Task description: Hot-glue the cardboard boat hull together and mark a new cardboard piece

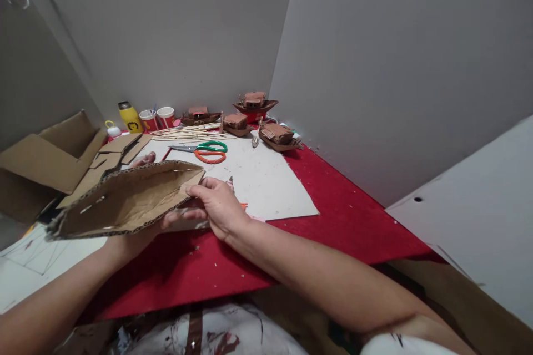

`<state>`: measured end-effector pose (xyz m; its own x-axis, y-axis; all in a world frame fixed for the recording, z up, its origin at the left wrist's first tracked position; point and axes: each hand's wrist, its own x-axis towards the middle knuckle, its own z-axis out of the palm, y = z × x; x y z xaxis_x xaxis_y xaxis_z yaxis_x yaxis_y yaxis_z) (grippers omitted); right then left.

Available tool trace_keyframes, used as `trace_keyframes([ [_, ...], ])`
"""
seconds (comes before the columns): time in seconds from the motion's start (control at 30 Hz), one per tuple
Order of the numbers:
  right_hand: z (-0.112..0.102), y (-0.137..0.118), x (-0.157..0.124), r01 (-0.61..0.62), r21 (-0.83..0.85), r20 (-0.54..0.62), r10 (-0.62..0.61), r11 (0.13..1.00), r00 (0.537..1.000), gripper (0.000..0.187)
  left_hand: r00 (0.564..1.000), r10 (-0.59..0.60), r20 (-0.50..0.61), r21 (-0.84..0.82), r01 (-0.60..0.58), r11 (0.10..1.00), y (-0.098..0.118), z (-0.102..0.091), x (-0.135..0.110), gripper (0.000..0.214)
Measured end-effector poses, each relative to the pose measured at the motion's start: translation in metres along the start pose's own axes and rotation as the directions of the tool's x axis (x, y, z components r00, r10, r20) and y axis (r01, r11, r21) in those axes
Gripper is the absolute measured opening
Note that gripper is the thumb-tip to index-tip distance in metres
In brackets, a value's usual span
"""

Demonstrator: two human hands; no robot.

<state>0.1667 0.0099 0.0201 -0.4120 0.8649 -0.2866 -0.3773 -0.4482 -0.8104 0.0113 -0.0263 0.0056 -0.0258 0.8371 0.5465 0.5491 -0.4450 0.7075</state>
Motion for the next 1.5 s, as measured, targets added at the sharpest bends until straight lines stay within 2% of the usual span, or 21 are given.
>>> trace_keyframes([
  [0.1,0.001,-0.001,-0.007,-0.069,-0.062,0.116,0.076,0.996,0.990,0.004,0.997,-0.069,0.044,-0.095,0.073,0.993,0.009,-0.016,-0.001,0.066],
  [0.17,-0.001,-0.004,-0.013,-0.109,-0.137,0.215,0.137,0.984,0.967,0.016,0.987,-0.163,-0.002,-0.304,0.155,0.940,0.013,-0.024,0.001,0.060],
  [0.27,-0.008,-0.010,-0.025,-0.118,-0.279,0.302,0.203,0.953,0.932,0.040,0.954,-0.299,0.000,-0.645,0.228,0.729,0.014,-0.035,0.011,0.054],
  [0.33,-0.014,-0.015,-0.031,-0.042,-0.323,0.275,0.136,0.945,0.952,0.045,0.926,-0.369,0.081,-0.751,0.300,0.588,0.014,-0.041,0.019,0.049],
  [0.43,-0.023,-0.022,-0.036,0.092,-0.319,0.191,-0.032,0.943,0.981,0.044,0.865,-0.453,0.216,-0.798,0.424,0.429,0.013,-0.047,0.026,0.046],
  [0.6,-0.028,-0.024,-0.034,0.200,-0.271,0.112,-0.175,0.941,0.978,0.031,0.764,-0.504,0.404,-0.785,0.572,0.237,0.010,-0.045,0.024,0.056],
  [0.67,-0.026,-0.023,-0.033,0.277,-0.311,0.113,-0.254,0.909,0.961,0.028,0.742,-0.498,0.448,-0.772,0.602,0.203,0.007,-0.042,0.022,0.059],
  [0.77,-0.023,-0.020,-0.032,0.379,-0.366,0.165,-0.342,0.850,0.925,0.025,0.719,-0.524,0.458,-0.776,0.610,0.159,0.002,-0.037,0.019,0.057],
  [0.9,-0.018,-0.018,-0.030,0.416,-0.359,0.249,-0.344,0.835,0.905,0.024,0.711,-0.542,0.448,-0.819,0.570,0.070,-0.001,-0.033,0.017,0.049],
  [1.07,-0.013,-0.015,-0.024,0.418,-0.393,0.325,-0.301,0.819,0.896,0.030,0.684,-0.619,0.386,-0.847,0.528,0.056,0.000,-0.034,0.020,0.047],
  [1.2,-0.007,-0.012,-0.023,0.443,-0.491,0.351,-0.295,0.750,0.889,0.041,0.670,-0.667,0.325,-0.865,0.495,0.076,0.001,-0.039,0.024,0.047],
  [1.27,-0.003,-0.012,-0.023,0.464,-0.522,0.359,-0.309,0.715,0.881,0.046,0.677,-0.669,0.308,-0.871,0.483,0.088,0.001,-0.041,0.025,0.048],
  [1.4,0.005,-0.013,-0.023,0.479,-0.527,0.335,-0.346,0.702,0.876,0.041,0.717,-0.649,0.254,-0.886,0.442,0.141,0.001,-0.046,0.025,0.052],
  [1.47,0.007,-0.012,-0.021,0.456,-0.495,0.304,-0.344,0.739,0.888,0.034,0.777,-0.608,0.165,-0.902,0.367,0.225,0.004,-0.049,0.026,0.051],
  [1.5,0.008,-0.011,-0.020,0.430,-0.471,0.288,-0.326,0.770,0.900,0.033,0.815,-0.572,0.091,-0.903,0.310,0.298,0.006,-0.050,0.025,0.050],
])
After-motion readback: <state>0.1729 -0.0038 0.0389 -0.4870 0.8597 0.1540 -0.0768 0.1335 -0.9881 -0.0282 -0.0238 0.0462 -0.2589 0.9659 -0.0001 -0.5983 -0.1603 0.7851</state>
